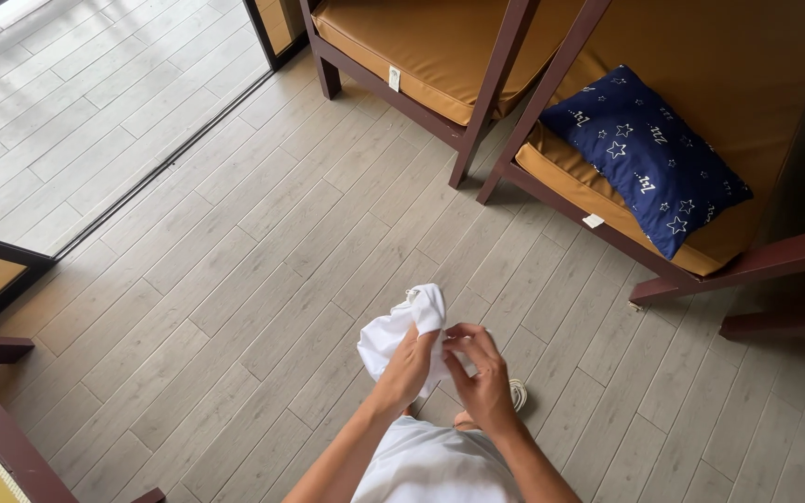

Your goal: Removing a pillowcase from a pillow, folding it, and storing it in a cupboard.

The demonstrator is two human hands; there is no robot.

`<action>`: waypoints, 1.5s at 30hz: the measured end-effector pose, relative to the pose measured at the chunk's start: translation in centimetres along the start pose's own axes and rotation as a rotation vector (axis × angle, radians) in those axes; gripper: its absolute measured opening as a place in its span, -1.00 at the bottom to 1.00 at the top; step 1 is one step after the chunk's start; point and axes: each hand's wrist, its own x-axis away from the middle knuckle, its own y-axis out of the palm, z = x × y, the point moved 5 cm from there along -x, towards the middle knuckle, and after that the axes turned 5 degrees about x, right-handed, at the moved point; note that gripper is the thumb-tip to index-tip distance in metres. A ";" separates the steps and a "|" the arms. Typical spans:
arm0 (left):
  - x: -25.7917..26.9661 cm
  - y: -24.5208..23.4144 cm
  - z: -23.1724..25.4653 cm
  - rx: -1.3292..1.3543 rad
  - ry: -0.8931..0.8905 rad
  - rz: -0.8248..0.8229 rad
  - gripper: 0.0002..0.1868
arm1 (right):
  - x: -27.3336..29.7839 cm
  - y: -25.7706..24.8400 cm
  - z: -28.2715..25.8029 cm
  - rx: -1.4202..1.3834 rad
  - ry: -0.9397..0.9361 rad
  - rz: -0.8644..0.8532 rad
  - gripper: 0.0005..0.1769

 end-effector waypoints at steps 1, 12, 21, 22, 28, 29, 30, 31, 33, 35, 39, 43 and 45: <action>0.4 0.3 0.7 -0.001 -0.002 0.000 -0.43 | -0.1 -0.2 -0.2 -0.001 0.002 0.000 -0.84; 4.4 2.1 6.3 0.061 0.305 0.039 -0.46 | -0.6 -0.7 1.6 -0.728 0.450 0.146 -0.83; 2.5 -3.2 4.2 0.044 0.089 0.102 -0.54 | -2.4 -4.8 -2.2 -0.129 -0.077 -0.007 -0.66; 2.3 -3.7 4.5 0.042 0.087 0.098 -0.54 | -2.2 -4.6 -0.7 -0.129 -0.074 -0.004 -0.66; 1.1 -6.4 3.9 0.086 -0.080 0.125 -0.40 | -0.6 -4.1 6.4 -0.178 0.395 -0.157 -0.77; 0.9 -6.3 4.7 0.015 0.037 0.089 -0.42 | -1.6 -5.4 5.3 -0.207 0.368 -0.078 -0.77; 1.0 -6.3 5.4 -0.055 0.153 0.052 -0.44 | -2.3 -6.6 4.2 -0.234 0.341 0.000 -0.76; 1.3 -5.8 6.1 -0.054 0.149 0.046 -0.44 | -2.7 -7.0 3.3 -0.232 0.347 0.003 -0.76; 1.6 -4.4 7.3 -0.088 0.063 -0.089 -0.31 | -3.9 -8.4 1.3 -0.162 0.316 0.104 -0.74; 2.3 -2.5 8.8 -0.100 0.106 -0.152 -0.32 | -4.0 -8.2 0.3 -0.153 0.298 0.083 -0.74; 0.8 -4.0 2.6 0.150 -0.038 -0.028 -0.43 | -5.1 -7.6 -1.6 0.012 0.167 0.048 -0.73; 1.1 -5.0 3.2 0.477 -0.158 0.086 -0.40 | -5.5 -7.0 -2.2 0.012 0.116 0.012 -0.73; 1.6 -4.1 4.0 0.188 -0.213 -0.075 -0.41 | -5.2 -6.1 -1.8 -0.064 0.238 -0.072 -0.74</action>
